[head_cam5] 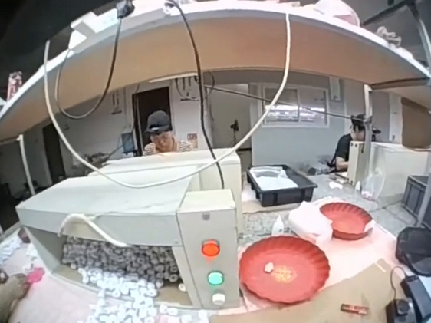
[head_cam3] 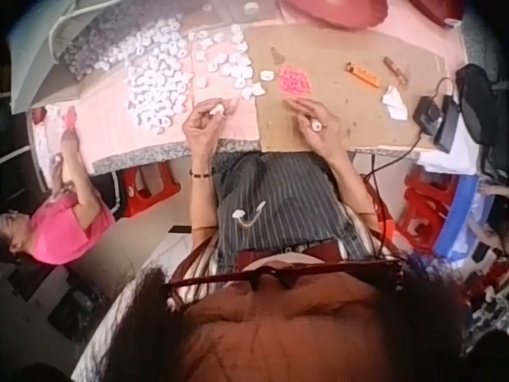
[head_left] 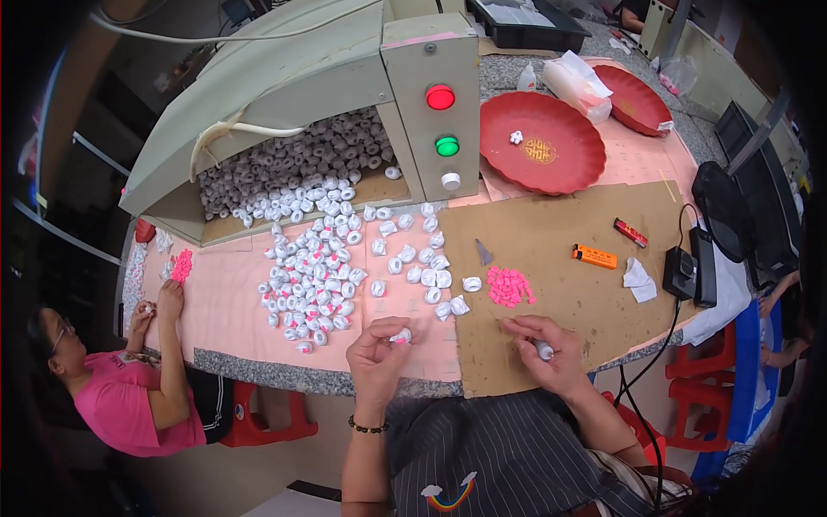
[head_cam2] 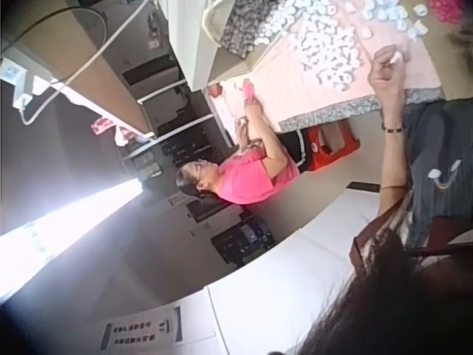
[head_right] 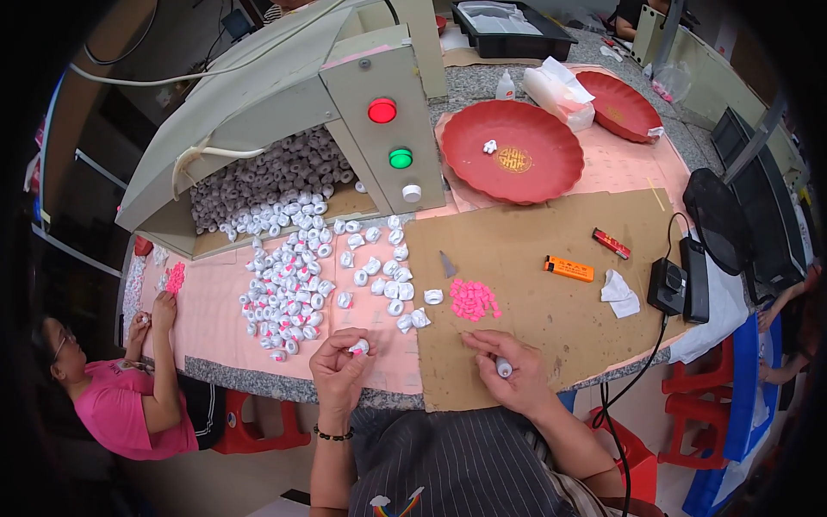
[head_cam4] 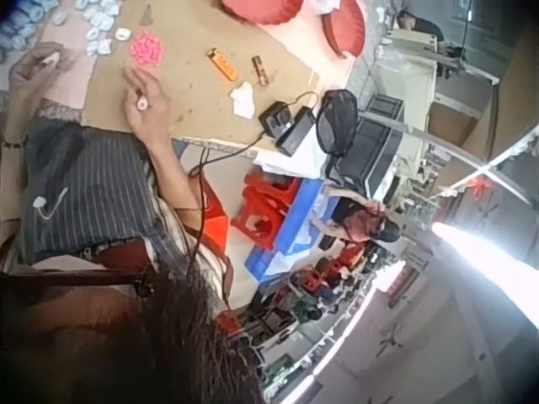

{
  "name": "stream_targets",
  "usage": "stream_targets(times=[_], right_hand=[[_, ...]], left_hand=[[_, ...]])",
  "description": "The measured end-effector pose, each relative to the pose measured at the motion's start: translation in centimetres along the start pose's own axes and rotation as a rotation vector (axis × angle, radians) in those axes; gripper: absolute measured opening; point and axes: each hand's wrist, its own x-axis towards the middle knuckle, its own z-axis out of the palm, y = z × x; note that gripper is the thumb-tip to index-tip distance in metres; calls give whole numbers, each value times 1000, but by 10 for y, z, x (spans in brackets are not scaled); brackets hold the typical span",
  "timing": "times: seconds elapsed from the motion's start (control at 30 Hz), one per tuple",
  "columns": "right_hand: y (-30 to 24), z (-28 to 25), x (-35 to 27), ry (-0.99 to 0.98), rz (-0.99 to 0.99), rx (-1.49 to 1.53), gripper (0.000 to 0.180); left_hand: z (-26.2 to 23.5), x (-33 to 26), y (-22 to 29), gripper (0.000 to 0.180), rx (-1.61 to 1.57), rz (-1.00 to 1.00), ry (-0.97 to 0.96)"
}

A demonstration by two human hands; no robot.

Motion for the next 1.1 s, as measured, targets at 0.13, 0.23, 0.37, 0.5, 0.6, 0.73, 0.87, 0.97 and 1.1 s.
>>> stream_targets(times=[0.13, 0.23, 0.37, 0.5, 0.6, 0.73, 0.87, 0.97, 1.1], right_hand=[[-5, 2, 2, -4, 68, 16, 27], [-6, 3, 3, 11, 85, 52, 28], [-4, 0, 4, -21, 98, 62, 35], [-10, -1, 9, -77, -66, -174, 42], [-21, 3, 16, -50, -161, -340, 41], [-15, 1, 17, -66, -290, -463, 38], [3, -4, -3, -13, -38, -84, 37], [0, -4, -6, 114, 168, 216, 38], [-15, 3, 3, 177, 75, 387, 36]], left_hand=[[-1, 0, 0, 23, -60, 7, -14], [-2, -1, 1, 20, -77, -48, 29], [3, -3, 10, 16, 130, -66, 71], [-9, 5, 14, 19, 627, 117, 208], [-21, 12, 21, 23, 958, 360, 179], [-17, 26, 29, 23, 1530, 591, 79], [12, 30, 29, 23, 1609, 685, 88], [27, 30, 7, 23, 1239, 580, -171], [48, 25, -3, 25, 1017, 408, -268]])
